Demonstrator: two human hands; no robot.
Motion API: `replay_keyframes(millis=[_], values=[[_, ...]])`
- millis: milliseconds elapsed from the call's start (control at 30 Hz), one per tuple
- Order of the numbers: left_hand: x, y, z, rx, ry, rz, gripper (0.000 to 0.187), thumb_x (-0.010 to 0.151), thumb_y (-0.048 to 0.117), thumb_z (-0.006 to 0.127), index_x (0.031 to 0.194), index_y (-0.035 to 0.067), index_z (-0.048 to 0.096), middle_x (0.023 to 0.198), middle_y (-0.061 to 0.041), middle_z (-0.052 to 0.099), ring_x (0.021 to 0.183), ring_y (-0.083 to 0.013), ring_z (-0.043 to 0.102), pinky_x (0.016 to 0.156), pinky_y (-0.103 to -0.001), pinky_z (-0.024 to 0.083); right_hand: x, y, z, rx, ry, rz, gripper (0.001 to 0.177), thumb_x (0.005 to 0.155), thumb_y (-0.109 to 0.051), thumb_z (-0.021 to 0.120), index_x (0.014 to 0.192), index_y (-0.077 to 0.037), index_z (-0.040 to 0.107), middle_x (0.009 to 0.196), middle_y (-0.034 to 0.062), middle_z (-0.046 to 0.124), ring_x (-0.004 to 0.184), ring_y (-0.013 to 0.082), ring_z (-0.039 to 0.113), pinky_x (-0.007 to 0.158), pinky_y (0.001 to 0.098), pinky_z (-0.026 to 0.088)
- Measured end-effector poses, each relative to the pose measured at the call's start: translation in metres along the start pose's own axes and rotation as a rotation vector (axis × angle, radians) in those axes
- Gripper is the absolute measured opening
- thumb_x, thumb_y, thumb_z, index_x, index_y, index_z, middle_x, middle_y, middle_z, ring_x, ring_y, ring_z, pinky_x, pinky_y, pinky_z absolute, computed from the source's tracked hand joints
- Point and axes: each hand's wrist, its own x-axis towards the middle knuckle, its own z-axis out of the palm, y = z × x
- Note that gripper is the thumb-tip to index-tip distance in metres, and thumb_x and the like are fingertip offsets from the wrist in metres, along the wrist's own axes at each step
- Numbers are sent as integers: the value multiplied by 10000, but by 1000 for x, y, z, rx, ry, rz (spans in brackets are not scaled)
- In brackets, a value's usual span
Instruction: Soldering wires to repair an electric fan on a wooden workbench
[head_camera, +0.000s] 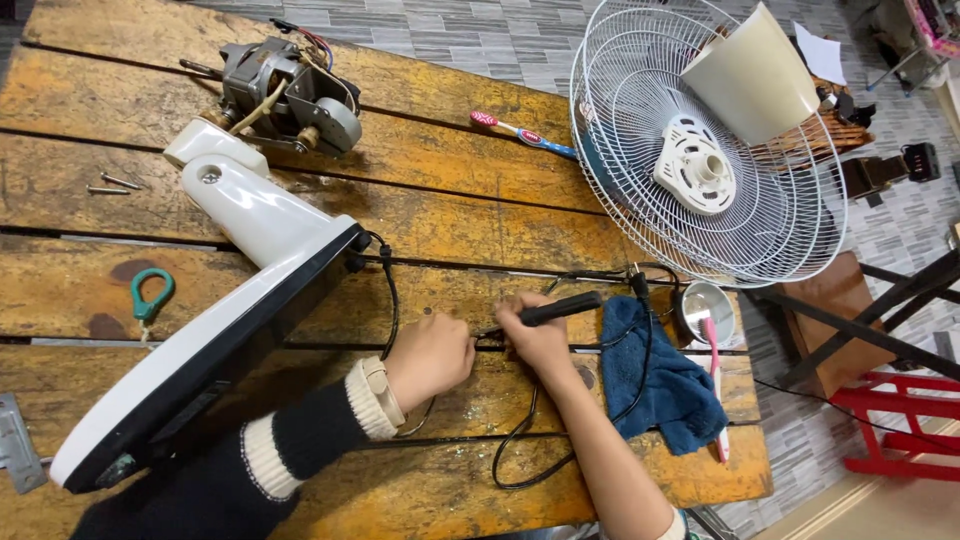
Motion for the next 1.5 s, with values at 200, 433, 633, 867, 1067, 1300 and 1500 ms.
replay_keyframes(millis=[200,433,633,867,1067,1300,1500], values=[[3,0,-3,7,-12,-11,358,843,253,549,819,-27,771,788,-301,726,833,-500,738,710,-585,605,-13,-35,6,100,35,51,292,825,-13,745,621,-50,540,394,132,481,311,175,522,339,264,412],[0,2,1,11,-6,20,337,846,219,547,794,-31,767,747,-294,719,802,-487,744,688,-557,610,-18,-48,5,76,2,40,347,822,-30,798,603,-53,530,389,147,520,325,178,563,361,260,449],[-1,-1,-3,-13,-15,59,309,827,195,560,714,-17,755,704,-295,707,751,-483,739,643,-520,613,-14,-29,1,65,-23,-20,363,864,-5,781,612,-61,526,392,143,531,333,170,567,418,241,469],[-2,-1,-7,-45,-6,93,336,858,176,555,700,-57,737,675,-304,690,677,-464,730,583,-500,606,-7,-15,2,37,-18,-34,339,823,-28,808,592,-47,560,399,138,540,342,180,583,382,245,455],[-1,-1,-5,-8,7,94,324,858,171,556,716,-51,744,677,-296,693,689,-465,735,586,-521,606,-20,-44,4,65,35,24,317,802,-22,785,593,-54,549,392,127,520,331,179,571,369,253,446],[1,-15,43,227,220,185,256,837,220,573,738,43,729,648,-156,680,656,-388,744,536,-499,601,-20,-50,2,68,27,39,291,805,-3,762,602,-27,556,370,135,491,312,187,563,343,253,433],[-6,-12,43,277,278,252,217,852,153,586,738,50,738,724,-146,728,723,-351,757,596,-425,604,-13,-39,-2,87,27,17,281,793,23,754,619,-46,545,358,126,465,291,194,546,339,255,425]])
